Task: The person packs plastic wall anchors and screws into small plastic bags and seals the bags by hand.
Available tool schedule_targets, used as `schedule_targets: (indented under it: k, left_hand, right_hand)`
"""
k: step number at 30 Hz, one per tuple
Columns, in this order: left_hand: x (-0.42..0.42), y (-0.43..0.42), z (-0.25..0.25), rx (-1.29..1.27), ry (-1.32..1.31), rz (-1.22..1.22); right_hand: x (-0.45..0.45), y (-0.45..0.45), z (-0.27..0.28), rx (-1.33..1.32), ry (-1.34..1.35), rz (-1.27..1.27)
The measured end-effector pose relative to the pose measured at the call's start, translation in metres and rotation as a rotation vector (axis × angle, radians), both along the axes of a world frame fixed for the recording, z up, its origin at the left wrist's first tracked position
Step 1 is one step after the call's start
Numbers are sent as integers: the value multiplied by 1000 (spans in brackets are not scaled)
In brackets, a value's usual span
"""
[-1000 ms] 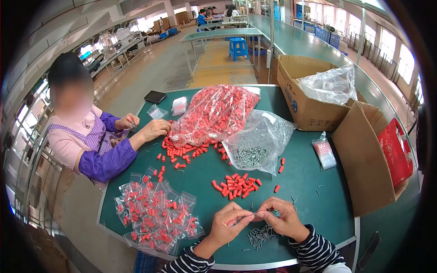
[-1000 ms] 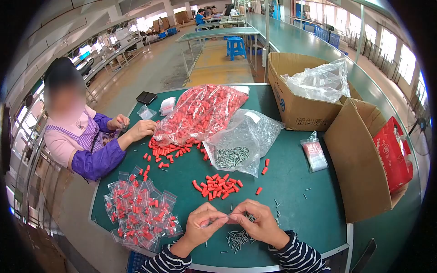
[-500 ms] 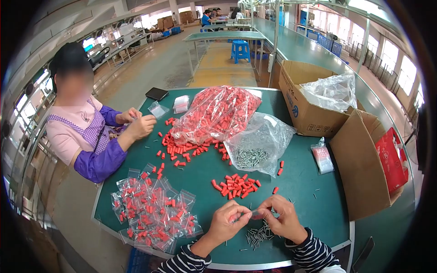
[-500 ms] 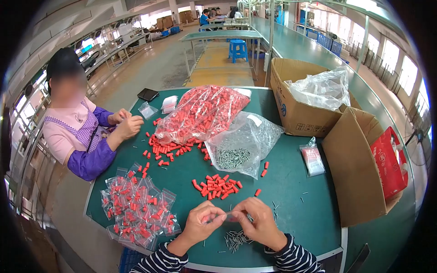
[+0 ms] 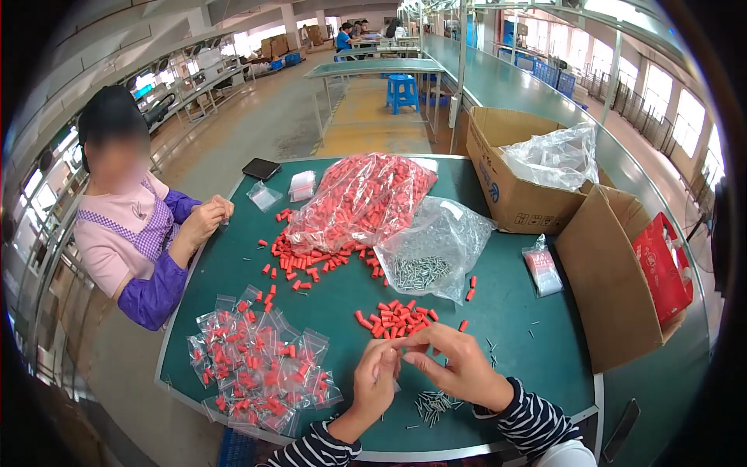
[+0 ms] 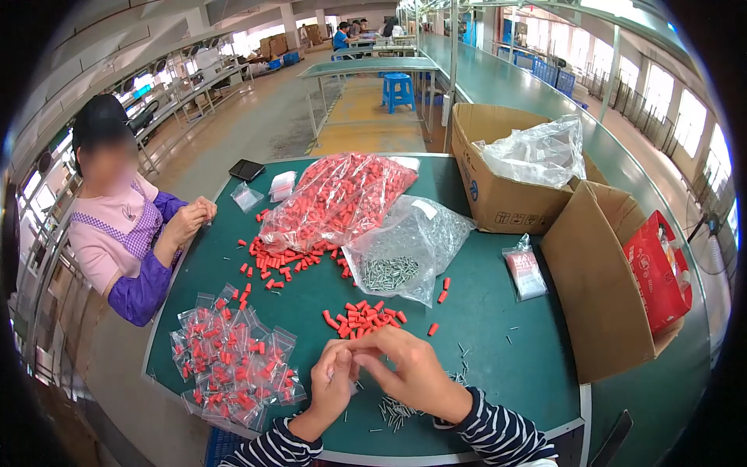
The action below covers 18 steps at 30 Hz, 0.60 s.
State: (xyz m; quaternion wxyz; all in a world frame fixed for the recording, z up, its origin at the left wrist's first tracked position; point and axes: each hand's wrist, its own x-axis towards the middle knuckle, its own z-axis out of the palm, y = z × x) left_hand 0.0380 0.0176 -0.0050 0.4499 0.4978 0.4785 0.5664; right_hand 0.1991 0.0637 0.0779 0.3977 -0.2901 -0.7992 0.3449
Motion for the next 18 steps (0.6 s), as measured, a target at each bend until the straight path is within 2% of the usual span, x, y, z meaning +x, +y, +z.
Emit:
schedule_targets:
  k: [1,3,6,15,18]
  left_hand:
    - [2,0,-1,87,47,9]
    - [9,-1,-5,257,140,22]
    - [12,-1,-6,274,139,-16]
    - [13,3,-1,363,216,-58]
    - [13,4,-1,336,239,-53]
  right_hand:
    - [6,0,-14,-70,-94,-35]
    - [11,-9,-33,-182,-102,-28]
    - [10,-19,-38,-249,-35,-52]
    - [12,-18,-66,-59,-60,-106]
    - [10,-18,-62,-94,61,-160]
